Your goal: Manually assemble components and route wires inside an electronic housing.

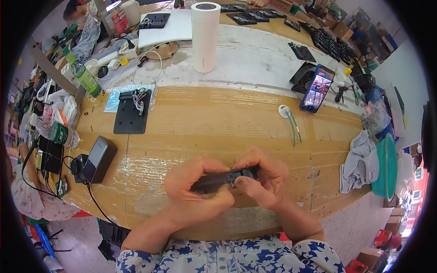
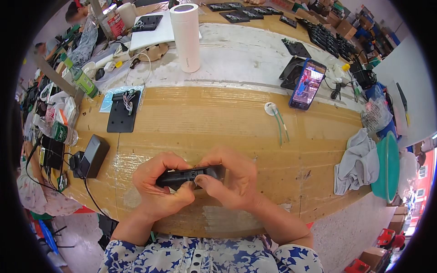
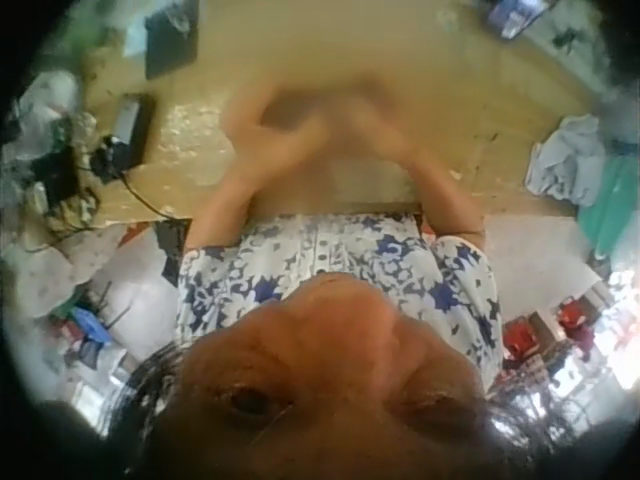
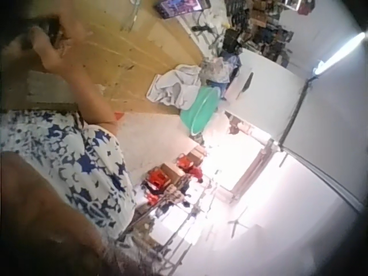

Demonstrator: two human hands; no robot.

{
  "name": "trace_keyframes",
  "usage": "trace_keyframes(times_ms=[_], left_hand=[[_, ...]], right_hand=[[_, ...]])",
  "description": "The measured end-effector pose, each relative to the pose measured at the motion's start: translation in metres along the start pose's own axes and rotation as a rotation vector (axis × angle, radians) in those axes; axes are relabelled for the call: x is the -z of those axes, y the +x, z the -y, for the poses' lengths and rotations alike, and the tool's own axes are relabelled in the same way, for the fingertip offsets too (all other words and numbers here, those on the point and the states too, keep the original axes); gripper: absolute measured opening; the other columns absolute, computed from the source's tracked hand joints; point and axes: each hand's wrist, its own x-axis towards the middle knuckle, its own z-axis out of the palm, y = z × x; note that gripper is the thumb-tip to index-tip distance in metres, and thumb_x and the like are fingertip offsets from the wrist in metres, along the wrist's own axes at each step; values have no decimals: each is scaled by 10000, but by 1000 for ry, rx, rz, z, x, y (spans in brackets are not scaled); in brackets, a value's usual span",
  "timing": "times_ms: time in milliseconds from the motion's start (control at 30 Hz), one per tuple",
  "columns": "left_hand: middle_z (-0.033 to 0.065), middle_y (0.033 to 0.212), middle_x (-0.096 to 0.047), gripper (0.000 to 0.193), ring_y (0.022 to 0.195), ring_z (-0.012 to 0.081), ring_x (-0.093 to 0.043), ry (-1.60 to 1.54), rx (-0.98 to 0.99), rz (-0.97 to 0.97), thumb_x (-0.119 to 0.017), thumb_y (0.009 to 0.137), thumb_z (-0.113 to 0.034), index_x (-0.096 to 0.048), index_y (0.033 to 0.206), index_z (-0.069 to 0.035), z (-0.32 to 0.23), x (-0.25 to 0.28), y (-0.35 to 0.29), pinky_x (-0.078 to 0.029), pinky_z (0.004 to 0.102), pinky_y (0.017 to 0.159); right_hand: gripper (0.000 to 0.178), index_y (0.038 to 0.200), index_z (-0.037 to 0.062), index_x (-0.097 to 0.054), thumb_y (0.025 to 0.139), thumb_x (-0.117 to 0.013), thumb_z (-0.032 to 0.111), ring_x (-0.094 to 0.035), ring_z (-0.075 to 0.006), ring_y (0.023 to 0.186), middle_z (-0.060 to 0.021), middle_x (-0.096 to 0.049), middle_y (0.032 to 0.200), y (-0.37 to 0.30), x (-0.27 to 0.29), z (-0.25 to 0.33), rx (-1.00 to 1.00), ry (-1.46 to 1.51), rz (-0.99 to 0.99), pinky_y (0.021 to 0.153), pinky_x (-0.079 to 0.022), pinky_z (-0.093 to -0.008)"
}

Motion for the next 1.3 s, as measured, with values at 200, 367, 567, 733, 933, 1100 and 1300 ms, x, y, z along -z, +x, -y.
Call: trace_keyframes(times_ms=[200,367,567,733,933,1100,1300], left_hand=[[25,706,-624,189,617,51,-555,12,90,9,-708,659,12,-637,827,-34,-2,2,-1,-445,215,545],[40,736,-649,180,657,71,-592,-52,193,-11,-720,690,-29,-648,854,-17,2,1,0,-480,234,586],[74,675,-622,211,625,94,-569,-183,247,-67,-725,693,-133,-634,827,1,15,-8,-7,-480,276,570],[47,705,-628,179,673,77,-566,-145,322,-44,-716,685,-89,-639,819,0,23,-6,-5,-474,259,601],[89,658,-613,205,640,99,-563,-175,302,-96,-717,672,-129,-616,763,25,30,-7,-4,-474,283,588],[116,629,-617,222,620,109,-568,-240,340,-109,-730,651,-145,-613,709,34,45,-7,3,-477,298,579],[42,690,-649,128,680,68,-568,-274,357,-52,-695,696,-82,-660,766,21,48,-7,3,-471,250,608]], right_hand=[[152,876,-32,-600,788,-665,74,-527,-165,740,-102,-596,819,3,-1,2,-37,-51,20,658,-397,-288],[82,838,-22,-617,766,-656,-9,-531,-121,663,-63,-595,762,4,-6,-7,-3,-28,-25,589,-400,-254],[67,841,-10,-577,797,-625,7,-492,-104,685,-40,-550,766,0,-15,-8,-40,-140,-98,623,-385,-245],[50,867,-4,-556,828,-583,11,-498,-109,765,-57,-547,826,-4,-17,-25,-133,-46,-173,709,-393,-248],[38,881,10,-556,874,-585,33,-493,-82,770,-26,-550,819,-4,-22,-29,-187,-59,-204,715,-396,-233],[114,951,8,-566,918,-592,114,-519,-64,794,-17,-569,876,-3,-28,-28,-314,164,-212,719,-415,-218],[262,1098,-14,-592,925,-626,179,-532,-63,770,-1,-577,843,2,-27,-34,-286,169,-241,702,-417,-208]])
